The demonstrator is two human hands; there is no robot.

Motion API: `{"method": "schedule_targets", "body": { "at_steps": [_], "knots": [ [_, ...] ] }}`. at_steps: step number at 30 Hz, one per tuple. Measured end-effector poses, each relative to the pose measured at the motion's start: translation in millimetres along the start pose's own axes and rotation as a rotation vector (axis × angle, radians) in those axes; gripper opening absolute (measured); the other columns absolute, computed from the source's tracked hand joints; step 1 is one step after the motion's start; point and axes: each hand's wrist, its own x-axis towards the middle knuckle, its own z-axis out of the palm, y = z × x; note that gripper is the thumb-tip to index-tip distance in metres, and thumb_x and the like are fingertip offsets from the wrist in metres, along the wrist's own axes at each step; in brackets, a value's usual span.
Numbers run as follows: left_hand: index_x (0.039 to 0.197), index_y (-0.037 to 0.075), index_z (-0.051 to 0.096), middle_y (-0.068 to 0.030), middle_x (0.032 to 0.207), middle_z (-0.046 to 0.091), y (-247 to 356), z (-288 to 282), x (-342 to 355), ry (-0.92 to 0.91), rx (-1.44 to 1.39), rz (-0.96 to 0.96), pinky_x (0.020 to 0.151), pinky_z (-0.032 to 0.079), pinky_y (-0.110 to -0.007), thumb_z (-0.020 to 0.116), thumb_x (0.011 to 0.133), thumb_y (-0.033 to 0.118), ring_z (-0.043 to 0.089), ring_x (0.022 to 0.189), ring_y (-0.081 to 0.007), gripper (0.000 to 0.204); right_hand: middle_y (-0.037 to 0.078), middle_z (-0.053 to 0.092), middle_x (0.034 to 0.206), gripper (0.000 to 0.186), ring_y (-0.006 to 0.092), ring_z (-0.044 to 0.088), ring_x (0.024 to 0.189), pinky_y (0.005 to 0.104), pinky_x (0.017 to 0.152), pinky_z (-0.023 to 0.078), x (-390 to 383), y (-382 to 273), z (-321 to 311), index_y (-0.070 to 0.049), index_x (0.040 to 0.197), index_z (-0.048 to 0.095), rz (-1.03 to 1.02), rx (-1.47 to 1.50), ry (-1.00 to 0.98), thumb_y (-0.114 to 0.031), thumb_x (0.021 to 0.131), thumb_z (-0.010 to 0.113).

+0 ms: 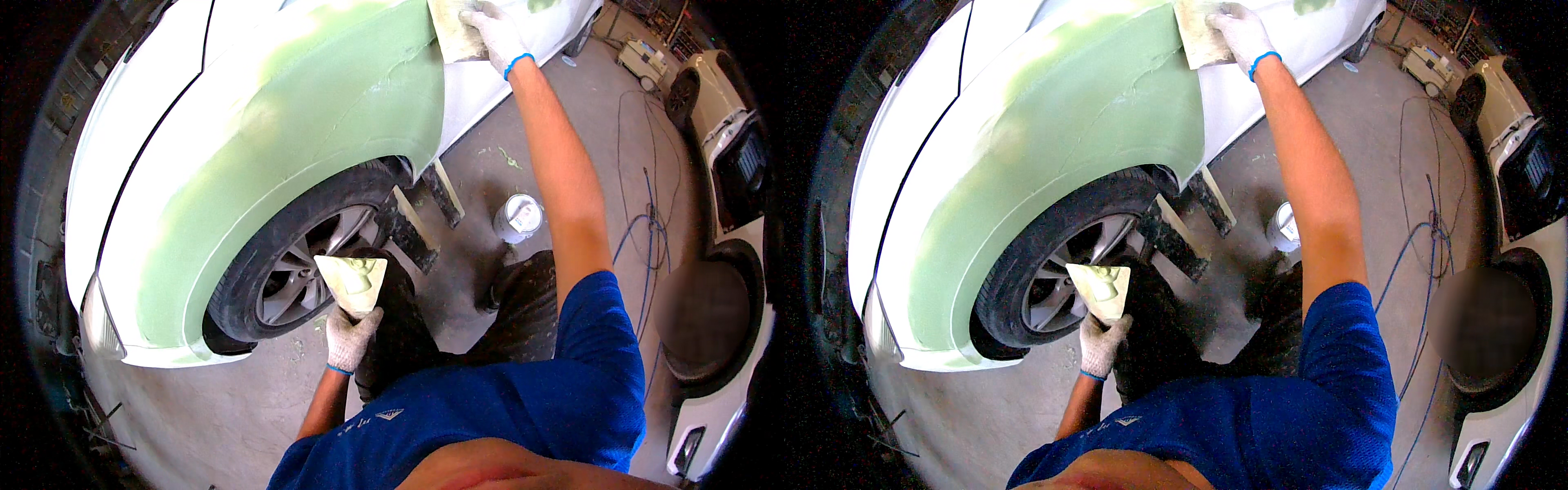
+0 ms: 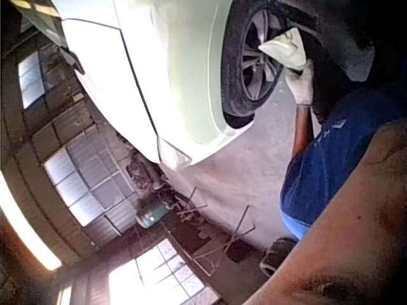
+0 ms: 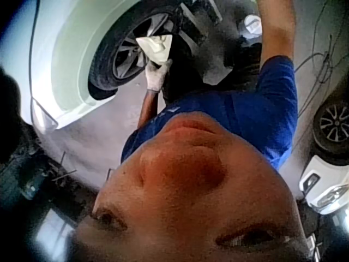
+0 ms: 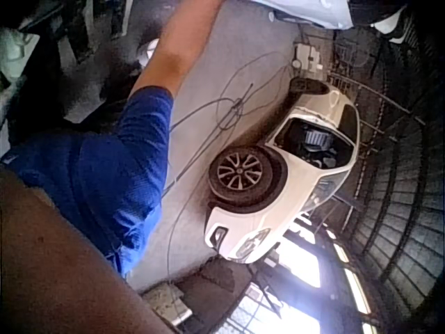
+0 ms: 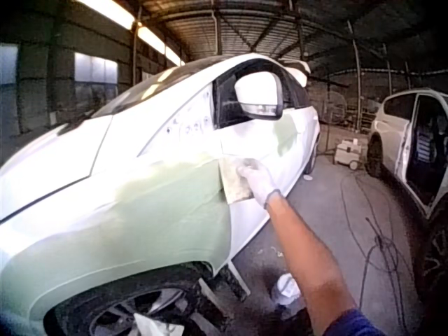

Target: The person applies a green body filler to the front fender of a white car using a putty knife and a sanding block. They spread the filler over the surface, smooth it with the tool, and then sand the area to level the material.

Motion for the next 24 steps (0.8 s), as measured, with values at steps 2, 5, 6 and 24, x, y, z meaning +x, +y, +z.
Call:
{"method": "schedule_targets", "body": {
  "at_steps": [2,5,6,24],
  "knots": [
    [0.104,-0.001,0.065,-0.0038,0.079,0.068,5.7,-0.7,-2.0,-0.02,-0.005,-0.079,0.057,0.047,-0.026,0.078,0.081,0.018,0.059,0.063,-0.0086,0.033,0.027,0.069,0.102,0.04,0.0374,0.068,0.096,0.0407,0.086,0.053,-4.0,-4.1,4.0,0.002,0.112,0.065,-0.004,0.017,-0.001,-0.026,0.085,0.062],
    [0.102,-0.001,0.066,-0.0035,0.078,0.068,8.8,0.0,-3.3,-0.042,-0.022,-0.125,0.056,0.047,-0.026,0.077,0.081,0.017,0.058,0.062,-0.0083,0.03,0.027,0.068,0.102,0.04,0.0374,0.068,0.096,0.0407,0.086,0.053,-11.5,-13.8,11.9,0.002,0.112,0.065,-0.01,0.055,-0.001,-0.026,0.084,0.062],
    [0.101,-0.001,0.066,-0.0034,0.077,0.067,9.6,-0.1,-4.2,-0.046,-0.028,-0.129,0.055,0.047,-0.026,0.077,0.082,0.017,0.058,0.061,-0.0083,0.029,0.027,0.068,0.102,0.04,0.0374,0.068,0.095,0.0408,0.086,0.053,-14.7,-18.7,15.2,0.002,0.112,0.065,-0.015,0.072,-0.001,-0.026,0.084,0.062],
    [0.105,-0.002,0.062,-0.0052,0.084,0.068,15.1,-9.5,-25.1,0.108,-0.153,0.061,0.057,0.049,-0.026,0.077,0.082,0.012,0.061,0.065,-0.0105,0.031,0.024,0.067,0.096,0.033,0.0325,0.067,0.085,0.0402,0.079,0.054,-125.8,-248.9,85.2,0.005,0.108,0.06,-0.138,0.739,-0.519,-0.02,0.087,0.059]
  ]
}}
